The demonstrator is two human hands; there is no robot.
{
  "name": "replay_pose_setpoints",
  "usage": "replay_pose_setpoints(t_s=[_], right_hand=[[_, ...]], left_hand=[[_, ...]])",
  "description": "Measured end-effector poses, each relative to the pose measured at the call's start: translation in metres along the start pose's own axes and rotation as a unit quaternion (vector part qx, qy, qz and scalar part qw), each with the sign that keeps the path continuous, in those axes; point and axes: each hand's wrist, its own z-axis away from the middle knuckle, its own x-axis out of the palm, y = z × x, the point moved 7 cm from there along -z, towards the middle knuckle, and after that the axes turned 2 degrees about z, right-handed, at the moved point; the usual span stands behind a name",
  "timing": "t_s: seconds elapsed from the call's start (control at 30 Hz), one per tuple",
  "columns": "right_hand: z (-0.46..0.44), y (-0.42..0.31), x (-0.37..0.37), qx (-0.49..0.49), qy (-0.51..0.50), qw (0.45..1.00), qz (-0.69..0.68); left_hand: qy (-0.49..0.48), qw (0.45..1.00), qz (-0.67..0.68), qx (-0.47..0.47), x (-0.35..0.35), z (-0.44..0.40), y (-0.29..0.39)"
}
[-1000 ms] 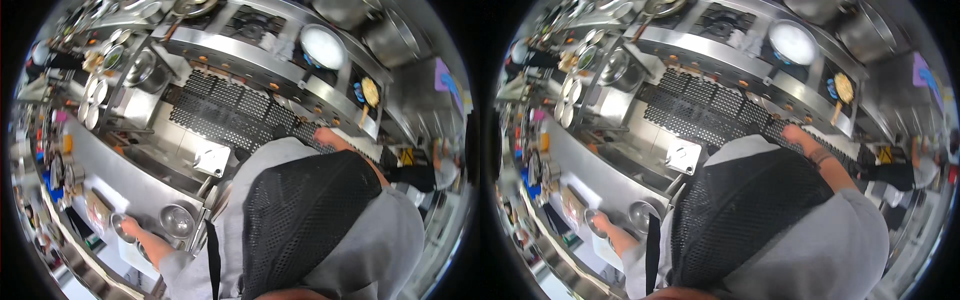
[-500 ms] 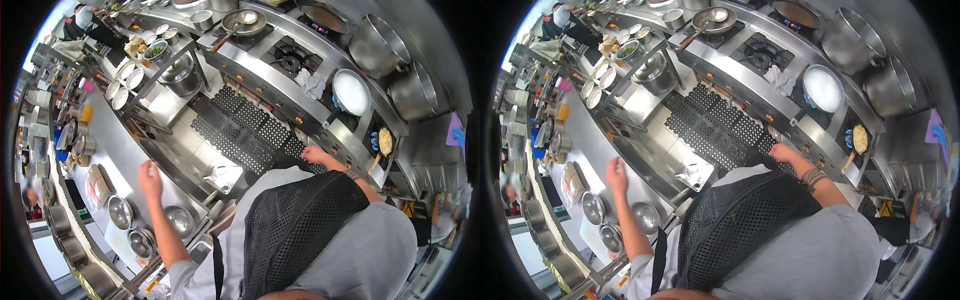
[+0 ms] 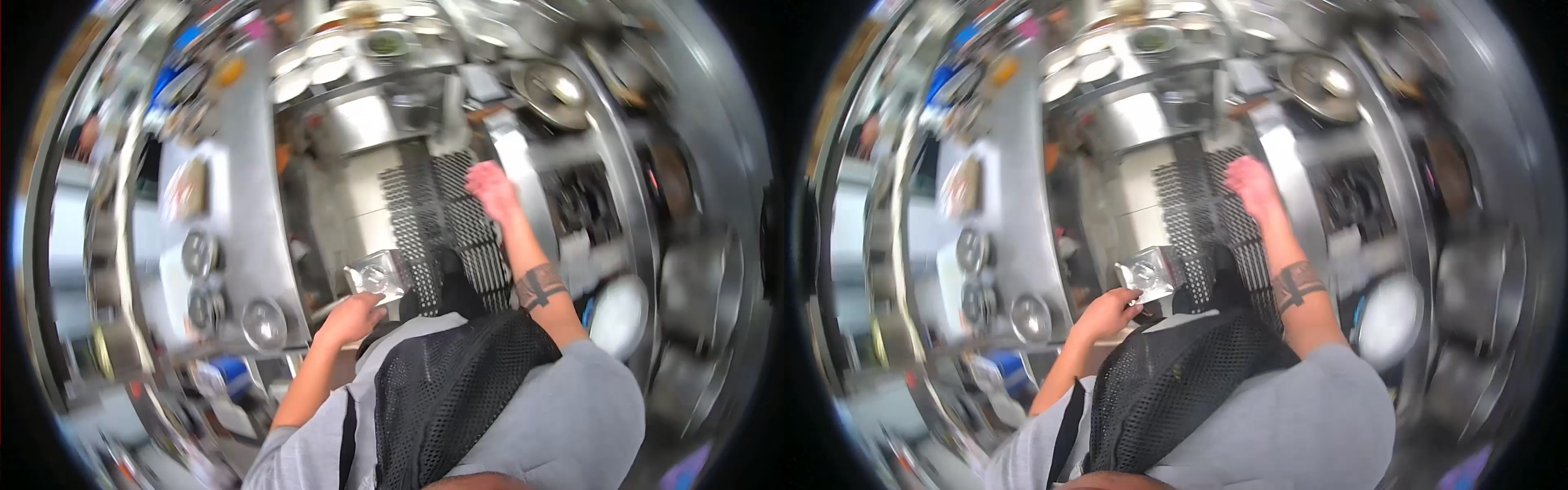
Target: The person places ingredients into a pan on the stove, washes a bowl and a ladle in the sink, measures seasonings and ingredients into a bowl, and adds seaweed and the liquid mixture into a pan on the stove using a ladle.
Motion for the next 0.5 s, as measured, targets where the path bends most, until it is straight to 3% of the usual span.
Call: replay_pose_setpoints(t_s=[0.03, 0.07, 0.1, 0.13, 0.17, 0.2, 0.27, 0.33, 0.47, 0.5], right_hand=[[-0.048, -0.011, -0.014, 0.019, -0.037, 0.999, -0.033], [-0.082, -0.025, -0.007, 0.025, -0.137, 0.973, -0.186], [-0.101, -0.043, 0.0, 0.027, -0.148, 0.971, -0.184], [-0.118, -0.069, 0.018, 0.034, -0.094, 0.988, -0.119], [-0.105, -0.082, 0.049, 0.089, 0.042, 0.983, -0.152], [-0.126, -0.087, 0.045, 0.104, 0.03, 0.979, -0.175], [-0.166, -0.086, 0.011, 0.137, -0.002, 0.99, -0.039], [-0.129, -0.096, 0.026, 0.091, 0.183, 0.978, 0.049], [-0.193, -0.119, -0.093, 0.006, 0.183, 0.974, 0.132], [-0.163, -0.124, -0.072, 0.001, 0.193, 0.969, 0.152]], left_hand=[[0.0, 0.999, -0.027, -0.017, 0.0, 0.005, -0.005], [0.005, 0.998, -0.049, -0.041, -0.001, 0.015, -0.01], [0.033, 0.995, -0.047, -0.076, -0.009, 0.026, -0.009], [0.089, 0.987, -0.018, -0.133, -0.012, 0.037, -0.018], [0.137, 0.979, 0.007, -0.15, -0.009, 0.048, -0.025], [0.183, 0.969, 0.026, -0.164, -0.008, 0.063, -0.027], [0.214, 0.948, 0.08, -0.223, -0.002, 0.095, -0.025], [0.25, 0.925, 0.098, -0.27, 0.011, 0.124, -0.027], [0.215, 0.915, 0.126, -0.317, 0.068, 0.16, -0.036], [0.213, 0.914, 0.14, -0.315, 0.081, 0.169, -0.038]])
